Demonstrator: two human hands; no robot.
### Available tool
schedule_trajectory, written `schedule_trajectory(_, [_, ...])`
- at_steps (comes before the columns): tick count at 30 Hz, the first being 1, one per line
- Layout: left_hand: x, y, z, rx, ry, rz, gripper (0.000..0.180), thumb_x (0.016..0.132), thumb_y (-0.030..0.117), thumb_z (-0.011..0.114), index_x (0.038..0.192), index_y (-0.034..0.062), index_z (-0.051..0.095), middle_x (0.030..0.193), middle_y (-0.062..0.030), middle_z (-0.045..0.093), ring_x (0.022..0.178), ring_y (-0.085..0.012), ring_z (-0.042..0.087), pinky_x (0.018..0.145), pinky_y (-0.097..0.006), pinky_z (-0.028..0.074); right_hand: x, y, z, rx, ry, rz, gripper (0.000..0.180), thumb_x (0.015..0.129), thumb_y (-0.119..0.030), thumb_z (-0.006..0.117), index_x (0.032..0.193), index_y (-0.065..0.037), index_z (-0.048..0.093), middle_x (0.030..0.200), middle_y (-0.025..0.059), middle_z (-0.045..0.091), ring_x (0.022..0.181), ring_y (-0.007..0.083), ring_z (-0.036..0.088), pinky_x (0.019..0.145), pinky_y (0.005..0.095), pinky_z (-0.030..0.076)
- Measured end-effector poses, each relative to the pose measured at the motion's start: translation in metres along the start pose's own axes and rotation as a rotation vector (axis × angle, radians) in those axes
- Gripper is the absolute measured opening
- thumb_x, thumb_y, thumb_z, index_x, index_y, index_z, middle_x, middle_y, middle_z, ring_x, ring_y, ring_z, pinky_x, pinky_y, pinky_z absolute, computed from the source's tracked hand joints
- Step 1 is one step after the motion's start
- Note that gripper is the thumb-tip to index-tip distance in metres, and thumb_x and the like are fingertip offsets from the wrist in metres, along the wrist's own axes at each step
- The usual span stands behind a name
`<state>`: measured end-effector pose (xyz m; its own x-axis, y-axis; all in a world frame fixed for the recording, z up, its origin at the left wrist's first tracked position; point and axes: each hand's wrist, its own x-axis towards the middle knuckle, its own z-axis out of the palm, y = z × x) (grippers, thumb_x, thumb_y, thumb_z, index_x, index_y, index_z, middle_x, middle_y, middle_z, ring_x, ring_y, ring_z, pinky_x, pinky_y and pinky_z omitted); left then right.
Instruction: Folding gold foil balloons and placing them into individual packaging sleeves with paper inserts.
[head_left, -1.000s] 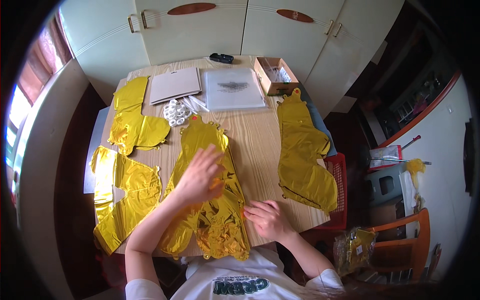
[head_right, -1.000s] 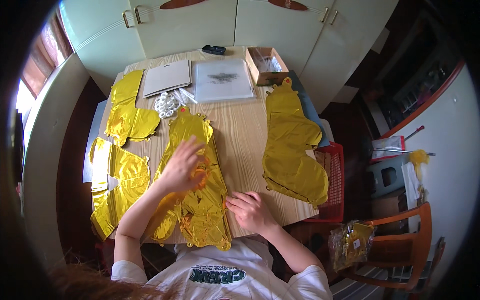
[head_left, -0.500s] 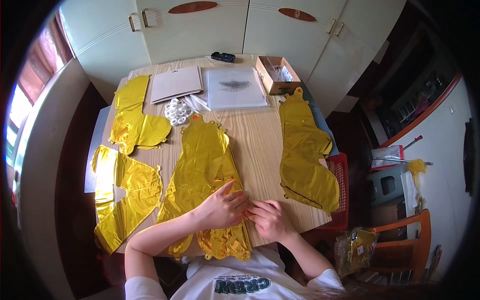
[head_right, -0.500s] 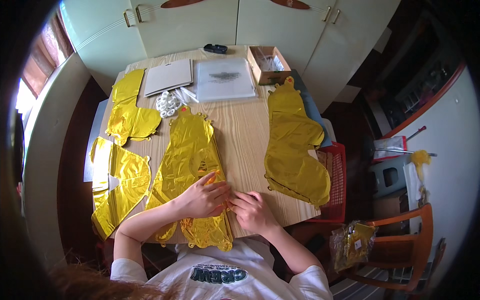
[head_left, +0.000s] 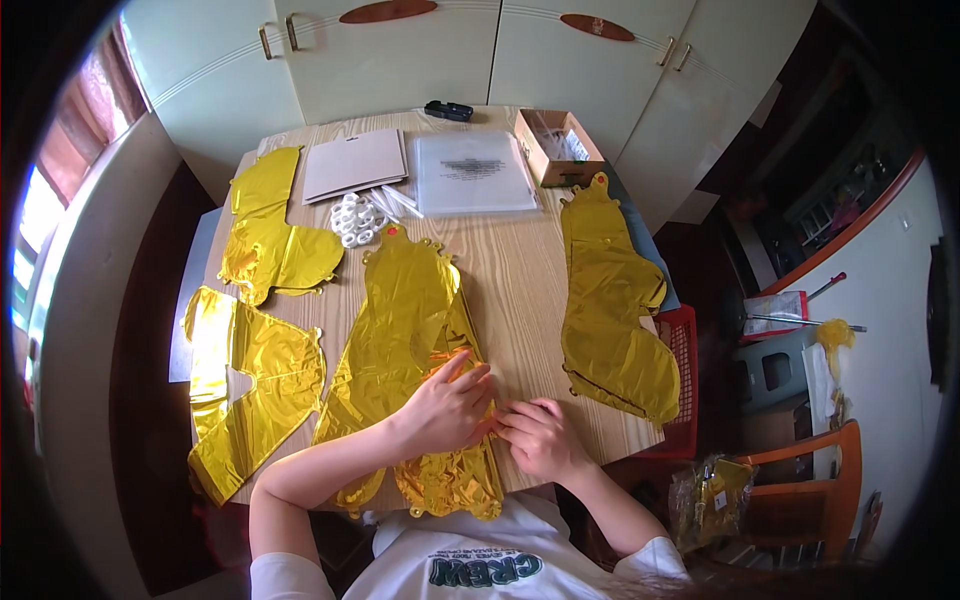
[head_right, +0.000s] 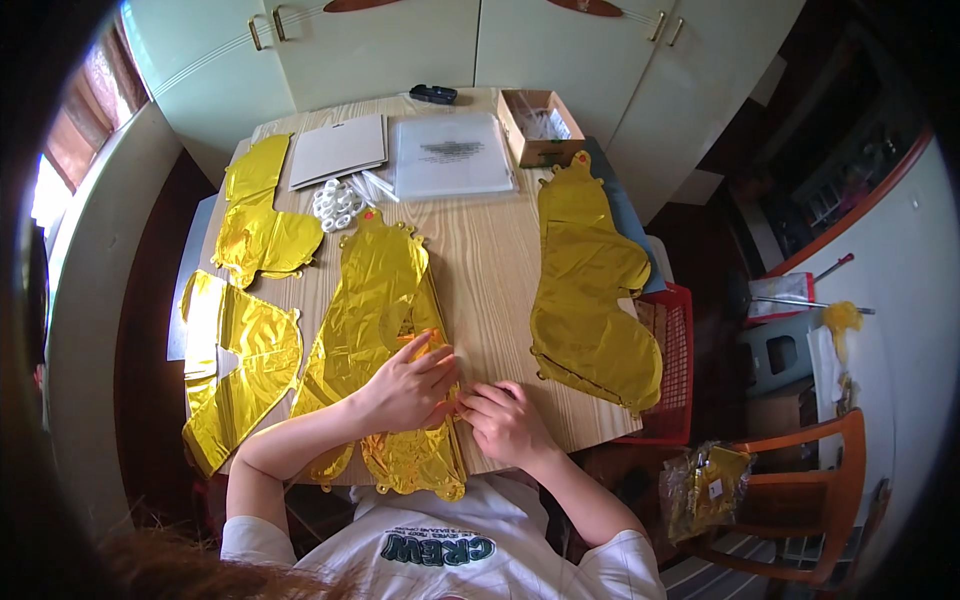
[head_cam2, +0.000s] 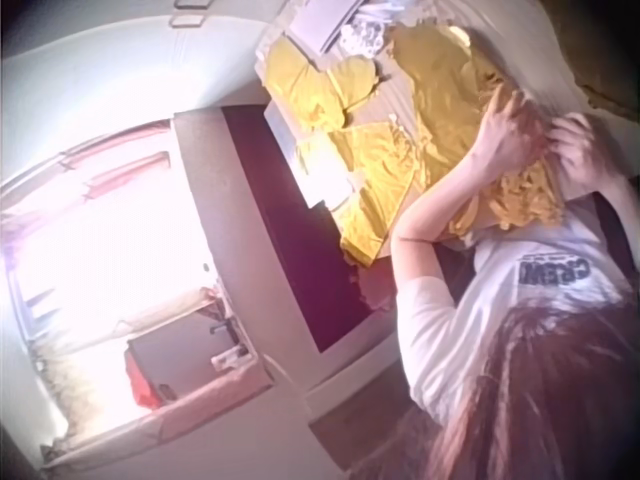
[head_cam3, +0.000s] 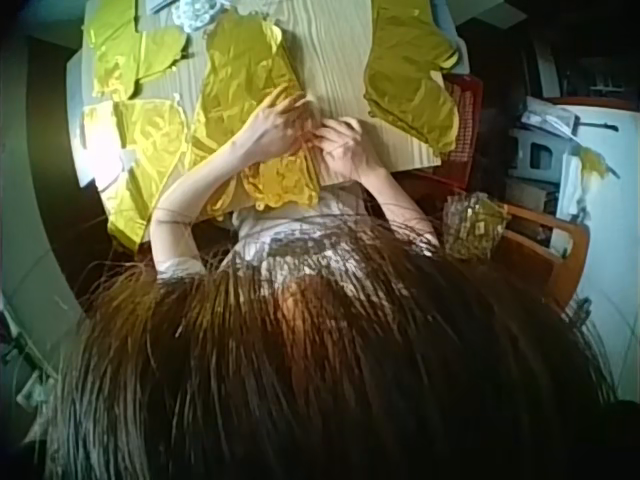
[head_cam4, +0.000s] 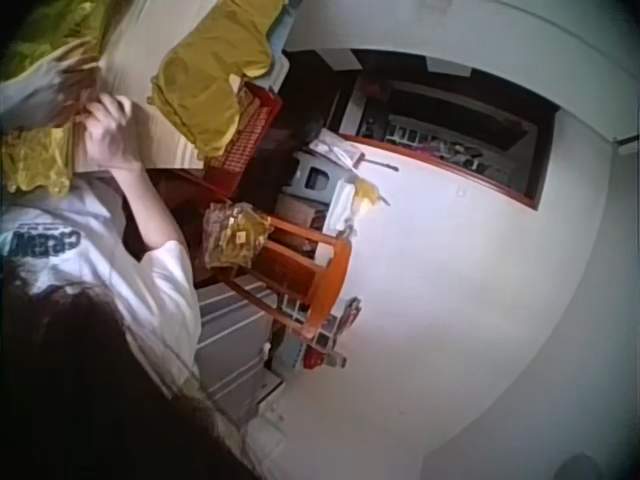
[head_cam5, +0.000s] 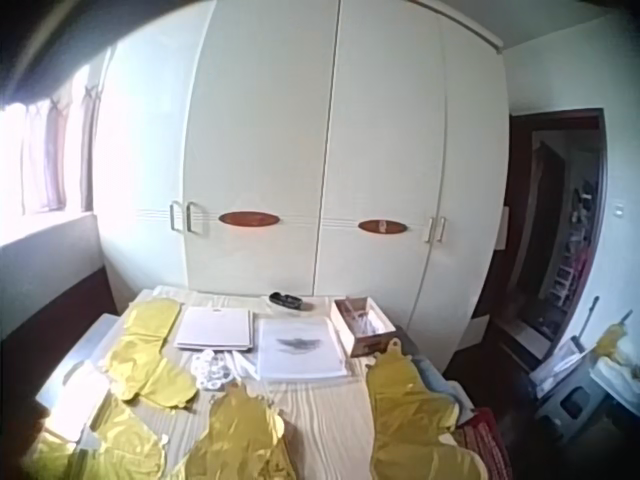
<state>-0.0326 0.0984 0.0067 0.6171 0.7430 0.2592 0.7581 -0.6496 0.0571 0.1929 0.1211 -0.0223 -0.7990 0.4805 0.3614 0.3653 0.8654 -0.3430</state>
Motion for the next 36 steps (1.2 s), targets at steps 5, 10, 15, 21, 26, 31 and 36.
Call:
schedule_trajectory(5, [0.011, -0.015, 0.001, 0.061, 0.015, -0.074, 0.046, 0.085, 0.035, 0.062, 0.110, -0.0033, 0.066, 0.117, -0.0150, 0.064, 0.119, -0.0278, 0.055, 0.113, -0.049, 0.031, 0.001, 0.000, -0.001, -0.001, -0.006, 0.002, 0.024, 0.077, -0.006, 0.063, 0.099, -0.009, 0.073, 0.113, 0.0009, 0.068, 0.117, 0.0178, 0.058, 0.098, 0.0407, 0.041])
schedule_trajectory(10, [0.026, -0.040, 0.004, 0.098, -0.024, -0.168, 0.040, 0.085, 0.030, 0.060, 0.106, -0.0034, 0.066, 0.110, -0.0152, 0.067, 0.113, -0.0283, 0.057, 0.110, -0.048, 0.034, 0.002, -0.002, -0.002, 0.016, 0.016, 0.001, 0.025, 0.076, -0.005, 0.062, 0.098, -0.008, 0.074, 0.111, 0.0021, 0.070, 0.113, 0.0195, 0.060, 0.097, 0.0396, 0.042])
schedule_trajectory(15, [0.039, -0.062, 0.003, 0.135, -0.061, -0.214, 0.030, 0.084, 0.029, 0.061, 0.096, 0.0023, 0.069, 0.108, -0.0112, 0.065, 0.116, -0.0271, 0.055, 0.111, -0.049, 0.033, 0.005, -0.002, -0.003, 0.028, 0.039, -0.005, 0.026, 0.075, -0.003, 0.063, 0.097, -0.007, 0.075, 0.110, 0.0038, 0.071, 0.111, 0.0212, 0.062, 0.096, 0.0392, 0.043])
schedule_trajectory(21, [0.046, -0.091, 0.024, 0.160, -0.072, -0.334, 0.049, 0.084, 0.049, 0.061, 0.094, 0.0034, 0.074, 0.124, -0.0095, 0.061, 0.136, -0.0309, 0.039, 0.116, -0.049, 0.025, 0.004, -0.002, -0.003, 0.041, 0.049, -0.010, 0.025, 0.077, -0.001, 0.063, 0.097, -0.007, 0.075, 0.110, 0.0046, 0.072, 0.111, 0.0218, 0.063, 0.096, 0.0389, 0.044])
schedule_trajectory(26, [0.051, -0.099, 0.021, 0.175, -0.106, -0.408, 0.076, 0.084, 0.067, 0.053, 0.116, -0.0017, 0.065, 0.135, -0.0140, 0.055, 0.143, -0.0310, 0.030, 0.118, -0.050, 0.021, 0.004, -0.002, -0.004, 0.038, 0.050, -0.009, 0.023, 0.078, -0.001, 0.063, 0.097, -0.007, 0.075, 0.110, 0.0045, 0.072, 0.112, 0.0211, 0.063, 0.097, 0.0388, 0.044])
schedule_trajectory(31, [0.046, -0.104, 0.010, 0.147, -0.171, -0.387, 0.090, 0.085, 0.072, 0.048, 0.132, -0.0040, 0.053, 0.142, -0.0171, 0.048, 0.145, -0.0310, 0.027, 0.119, -0.051, 0.018, 0.003, -0.003, -0.003, 0.040, 0.050, -0.005, 0.023, 0.078, -0.002, 0.063, 0.097, -0.007, 0.075, 0.110, 0.0042, 0.071, 0.113, 0.0207, 0.062, 0.097, 0.0393, 0.043])
schedule_trajectory(36, [0.020, -0.076, 0.010, 0.027, -0.170, -0.280, 0.099, 0.085, 0.074, 0.048, 0.145, -0.0041, 0.037, 0.153, -0.0192, 0.034, 0.148, -0.0335, 0.019, 0.120, -0.051, 0.013, 0.003, -0.002, -0.003, 0.041, 0.053, -0.005, 0.024, 0.077, -0.001, 0.063, 0.097, -0.007, 0.074, 0.109, 0.0047, 0.072, 0.112, 0.0216, 0.063, 0.097, 0.0399, 0.044])
